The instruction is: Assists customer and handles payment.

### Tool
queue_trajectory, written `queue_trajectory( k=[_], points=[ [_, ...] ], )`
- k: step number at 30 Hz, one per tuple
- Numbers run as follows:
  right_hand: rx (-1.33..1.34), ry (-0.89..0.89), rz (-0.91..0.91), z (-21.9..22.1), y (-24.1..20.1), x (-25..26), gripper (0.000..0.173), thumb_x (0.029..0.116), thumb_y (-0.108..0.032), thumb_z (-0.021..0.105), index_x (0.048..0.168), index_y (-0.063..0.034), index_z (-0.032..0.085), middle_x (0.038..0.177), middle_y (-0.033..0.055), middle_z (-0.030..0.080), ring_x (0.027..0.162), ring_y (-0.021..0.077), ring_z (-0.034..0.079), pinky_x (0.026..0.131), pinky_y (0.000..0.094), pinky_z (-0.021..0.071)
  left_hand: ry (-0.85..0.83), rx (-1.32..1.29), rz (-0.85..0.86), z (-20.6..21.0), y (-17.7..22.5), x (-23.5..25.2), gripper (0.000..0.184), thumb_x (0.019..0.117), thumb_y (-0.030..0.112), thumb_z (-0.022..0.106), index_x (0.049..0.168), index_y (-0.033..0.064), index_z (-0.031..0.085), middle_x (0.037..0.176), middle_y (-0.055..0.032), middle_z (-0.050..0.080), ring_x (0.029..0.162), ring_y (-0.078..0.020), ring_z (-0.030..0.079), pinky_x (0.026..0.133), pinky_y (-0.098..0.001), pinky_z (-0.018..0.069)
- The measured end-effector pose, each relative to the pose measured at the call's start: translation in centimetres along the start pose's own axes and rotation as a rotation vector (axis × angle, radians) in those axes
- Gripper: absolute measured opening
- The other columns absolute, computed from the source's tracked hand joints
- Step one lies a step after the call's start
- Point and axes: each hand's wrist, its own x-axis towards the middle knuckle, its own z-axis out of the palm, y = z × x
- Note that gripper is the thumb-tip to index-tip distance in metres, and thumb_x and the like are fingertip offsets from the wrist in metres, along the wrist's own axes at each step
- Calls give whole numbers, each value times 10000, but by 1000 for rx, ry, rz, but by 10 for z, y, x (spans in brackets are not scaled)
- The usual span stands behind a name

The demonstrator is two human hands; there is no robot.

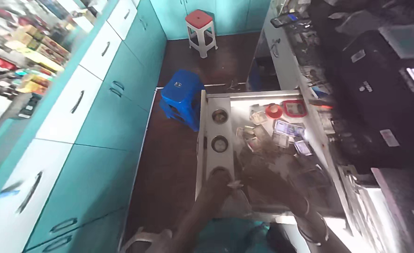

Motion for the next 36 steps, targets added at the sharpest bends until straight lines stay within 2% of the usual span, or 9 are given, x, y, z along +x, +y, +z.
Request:
queue_trajectory(
  k=[2, 4, 8, 11, 17, 23, 27, 30, 36],
  points=[
    [151, -35, 71, -18, -20, 27, 199, 980, -141, 650, 1068, 7, 749, 1020, 148, 735, 960, 220, 688, 917, 397, 537, 39, -56, -132, -10, -1, -11, 207, 938, -39, 583, 1062, -41, 749, 1088, -198, 739, 1057, -339, 714, 943, -513, 559],
    [94, 57, 175, -27, 2, 76, 249, 1000, -168, 621, 1124, 18, 729, 1086, 188, 723, 1031, 275, 679, 971, 447, 517, 176, -188, -408, -19, -16, -25, 244, 984, 69, 582, 1160, -57, 695, 1039, -176, 732, 967, -256, 713, 895, -449, 570],
    [-314, 62, 336, -25, 62, 201, 363, 1063, -287, 516, 1213, -11, 698, 1251, 222, 673, 1233, 384, 611, 1042, 558, 461, 191, -446, -642, -48, -45, -49, 556, 978, 208, 671, 1472, 57, 466, 1334, -102, 634, 1185, -152, 637, 1023, -382, 546],
    [-518, -21, 404, -12, 57, 254, 320, 1034, -213, 522, 1147, 31, 696, 1206, 257, 677, 1148, 445, 639, 916, 632, 494, 6, -535, -746, -62, -58, -72, 460, 905, 114, 731, 1324, -4, 586, 1159, -58, 680, 1015, -81, 648, 914, -300, 555],
    [-583, -71, 405, -5, 50, 272, 286, 1025, -94, 481, 1184, 59, 663, 1243, 256, 654, 1165, 434, 627, 933, 600, 492, -314, -443, -706, -53, -76, -70, 357, 860, 7, 705, 1211, -22, 645, 987, -57, 702, 880, -90, 660, 825, -301, 567],
    [-198, 284, 493, -11, 55, 183, 423, 1086, -223, 422, 1442, -19, 526, 1427, 209, 568, 1274, 350, 597, 1034, 508, 499, -462, -511, -659, -47, -76, -48, 327, 842, 11, 726, 1158, -14, 647, 961, -3, 676, 887, -46, 633, 839, -261, 550],
    [153, 530, 462, 16, 57, 63, 337, 1067, -198, 504, 1225, 46, 674, 1167, 212, 702, 1098, 294, 682, 1021, 428, 517, -571, -300, -624, -29, -34, -3, 282, 961, 109, 651, 1190, -55, 632, 1063, -122, 681, 970, -159, 646, 904, -356, 548],
    [326, 837, 486, 69, 61, -23, 201, 987, -141, 644, 1095, -11, 753, 957, 108, 769, 858, 202, 753, 855, 412, 614, -714, -57, -628, -27, 60, 29, 422, 1042, 58, 528, 1418, -122, 459, 1426, -286, 521, 1326, -317, 519, 1133, -422, 390],
    [377, 1485, 475, 174, -13, -179, 169, 912, -113, 717, 1030, -2, 765, 1082, 96, 758, 977, 113, 730, 877, 280, 606, -525, -500, -239, 95, 20, -37, 381, 894, 102, 756, 1214, -71, 645, 1155, -183, 689, 1069, -199, 669, 972, -369, 547]
  ],
)
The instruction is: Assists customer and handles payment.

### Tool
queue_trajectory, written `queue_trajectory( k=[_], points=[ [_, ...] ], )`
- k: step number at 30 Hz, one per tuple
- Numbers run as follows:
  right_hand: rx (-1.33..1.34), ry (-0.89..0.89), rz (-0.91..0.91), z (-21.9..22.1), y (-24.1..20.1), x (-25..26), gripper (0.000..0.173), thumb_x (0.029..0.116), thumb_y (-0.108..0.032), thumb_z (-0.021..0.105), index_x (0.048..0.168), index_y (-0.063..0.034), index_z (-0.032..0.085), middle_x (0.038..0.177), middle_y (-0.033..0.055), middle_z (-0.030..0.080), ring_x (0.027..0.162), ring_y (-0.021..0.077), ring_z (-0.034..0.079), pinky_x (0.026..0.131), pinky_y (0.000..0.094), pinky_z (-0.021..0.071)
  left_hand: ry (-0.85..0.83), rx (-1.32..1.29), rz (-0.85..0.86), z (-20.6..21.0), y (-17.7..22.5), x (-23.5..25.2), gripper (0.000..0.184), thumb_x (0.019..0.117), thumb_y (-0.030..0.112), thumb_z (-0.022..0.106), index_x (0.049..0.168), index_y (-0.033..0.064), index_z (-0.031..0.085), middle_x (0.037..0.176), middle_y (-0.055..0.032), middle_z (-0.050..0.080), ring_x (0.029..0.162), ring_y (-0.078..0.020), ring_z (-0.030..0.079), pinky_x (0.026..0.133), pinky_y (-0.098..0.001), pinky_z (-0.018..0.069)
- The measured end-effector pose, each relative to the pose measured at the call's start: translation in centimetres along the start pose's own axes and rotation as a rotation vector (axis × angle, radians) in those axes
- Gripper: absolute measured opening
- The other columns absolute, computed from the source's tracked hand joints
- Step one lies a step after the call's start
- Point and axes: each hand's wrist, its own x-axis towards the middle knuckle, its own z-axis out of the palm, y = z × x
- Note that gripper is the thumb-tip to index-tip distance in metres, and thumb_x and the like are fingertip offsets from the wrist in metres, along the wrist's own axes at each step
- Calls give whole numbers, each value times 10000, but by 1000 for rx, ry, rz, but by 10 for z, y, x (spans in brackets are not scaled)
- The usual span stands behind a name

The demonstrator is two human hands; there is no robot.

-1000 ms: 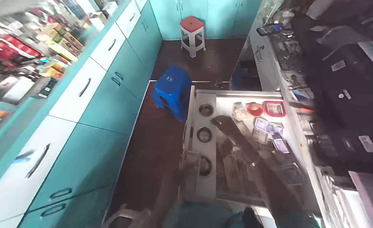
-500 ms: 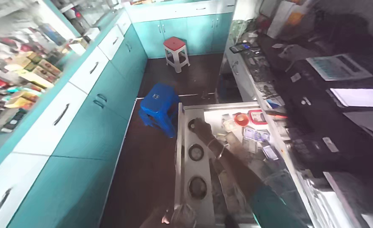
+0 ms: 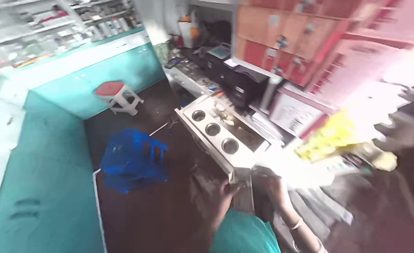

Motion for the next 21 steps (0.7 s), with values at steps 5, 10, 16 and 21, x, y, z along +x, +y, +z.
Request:
queue_trajectory(
  k=[5, 10, 16, 21],
  points=[
    [280, 322, 197, -84, -1, -152, 92, 875, -100, 755, 924, -26, 781, 1240, 119, 702, 1166, 167, 662, 971, 303, 569, -305, 3, 131, 87, -22, -45, 323, 861, 110, 773, 1111, -69, 673, 1038, -140, 718, 956, -154, 696, 883, -334, 579],
    [347, 616, 310, -167, -7, -270, 105, 938, -84, 712, 983, -8, 767, 879, 45, 762, 808, 94, 712, 779, 261, 598, -592, 214, 242, 188, -12, -136, 246, 873, 168, 759, 1024, -21, 717, 922, -86, 736, 865, -114, 709, 835, -319, 589],
    [365, 1036, 276, -306, 22, -412, 107, 920, -67, 734, 985, 7, 779, 890, 55, 774, 824, 92, 720, 797, 249, 595, -942, 39, -114, 321, 1, -234, 232, 1016, 53, 578, 1214, -58, 624, 1118, -144, 728, 999, -208, 719, 904, -391, 596],
    [281, 1168, 231, -420, 36, -520, 95, 910, -58, 742, 979, -4, 777, 882, 40, 776, 821, 74, 726, 795, 233, 600, -1404, 137, -207, 484, -39, -350, 181, 995, 66, 603, 1133, -27, 674, 1002, -78, 749, 941, -160, 722, 920, -366, 588]
  ],
)
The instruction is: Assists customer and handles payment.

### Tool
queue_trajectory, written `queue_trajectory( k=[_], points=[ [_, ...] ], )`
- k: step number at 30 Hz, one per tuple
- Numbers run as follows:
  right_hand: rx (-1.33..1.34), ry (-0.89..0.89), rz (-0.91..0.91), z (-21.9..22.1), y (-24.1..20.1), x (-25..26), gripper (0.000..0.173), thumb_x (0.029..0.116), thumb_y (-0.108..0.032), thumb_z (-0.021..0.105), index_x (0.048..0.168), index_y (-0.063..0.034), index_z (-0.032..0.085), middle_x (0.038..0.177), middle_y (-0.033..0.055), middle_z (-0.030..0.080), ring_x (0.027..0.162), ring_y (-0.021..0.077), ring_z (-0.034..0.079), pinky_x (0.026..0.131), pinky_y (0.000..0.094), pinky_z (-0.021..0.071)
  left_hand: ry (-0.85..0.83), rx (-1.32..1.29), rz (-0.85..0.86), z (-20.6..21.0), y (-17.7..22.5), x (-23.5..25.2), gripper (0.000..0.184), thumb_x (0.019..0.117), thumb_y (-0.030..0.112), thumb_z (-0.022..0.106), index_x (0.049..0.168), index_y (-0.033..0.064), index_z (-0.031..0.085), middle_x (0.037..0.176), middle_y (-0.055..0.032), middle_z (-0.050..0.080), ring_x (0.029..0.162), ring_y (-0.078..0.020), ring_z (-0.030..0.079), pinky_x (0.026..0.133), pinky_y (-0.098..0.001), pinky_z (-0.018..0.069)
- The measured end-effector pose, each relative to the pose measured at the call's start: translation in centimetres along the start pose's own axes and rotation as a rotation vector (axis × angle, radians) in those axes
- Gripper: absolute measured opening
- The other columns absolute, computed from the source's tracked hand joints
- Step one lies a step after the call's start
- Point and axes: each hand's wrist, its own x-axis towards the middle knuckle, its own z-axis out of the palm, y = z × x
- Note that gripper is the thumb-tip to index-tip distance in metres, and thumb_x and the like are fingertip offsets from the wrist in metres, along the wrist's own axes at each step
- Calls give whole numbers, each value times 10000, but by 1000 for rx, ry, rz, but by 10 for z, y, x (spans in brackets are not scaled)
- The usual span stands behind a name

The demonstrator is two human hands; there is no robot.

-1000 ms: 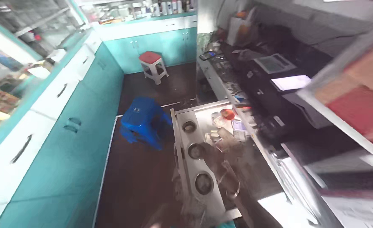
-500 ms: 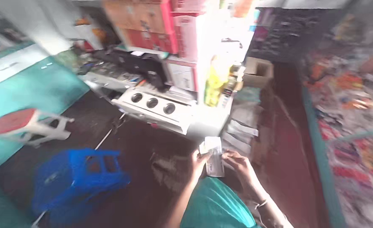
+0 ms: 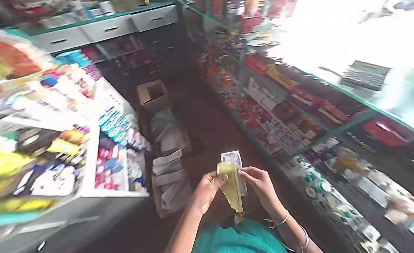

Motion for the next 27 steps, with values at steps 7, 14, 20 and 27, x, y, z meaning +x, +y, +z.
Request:
queue_trajectory(
  k=[7, 14, 20, 27],
  points=[
    [46, 214, -55, -144, -42, 79, 106, 932, -24, 697, 1001, 9, 771, 900, 40, 777, 839, 65, 726, 822, 219, 594, -230, 202, 33, 145, 14, 146, 201, 950, 64, 679, 1122, -39, 699, 1007, -92, 756, 941, -149, 727, 909, -340, 595],
    [190, 381, -231, -281, -80, 180, 160, 954, -94, 674, 1013, 15, 774, 1384, 141, 639, 1188, 171, 658, 978, 300, 565, -289, 456, 464, 287, 13, 331, 221, 946, 69, 689, 1152, -11, 694, 1002, -53, 763, 903, -79, 735, 851, -269, 618],
    [-269, 829, -513, -422, -174, 258, 147, 923, -9, 674, 1041, 41, 745, 987, 30, 769, 895, 24, 715, 844, 202, 594, -689, 604, 767, 444, 42, 421, 513, 1050, 95, 445, 1518, -87, 340, 1396, -211, 572, 1078, -131, 671, 926, -269, 553],
    [-723, 1306, 170, -649, -224, 296, 277, 967, -233, 712, 1113, 0, 748, 1102, 212, 731, 1083, 342, 674, 996, 547, 461, -1046, 711, 802, 492, 56, 470, 338, 1029, 129, 572, 1338, -2, 613, 1244, -157, 682, 1024, -159, 711, 893, -273, 586]
  ],
)
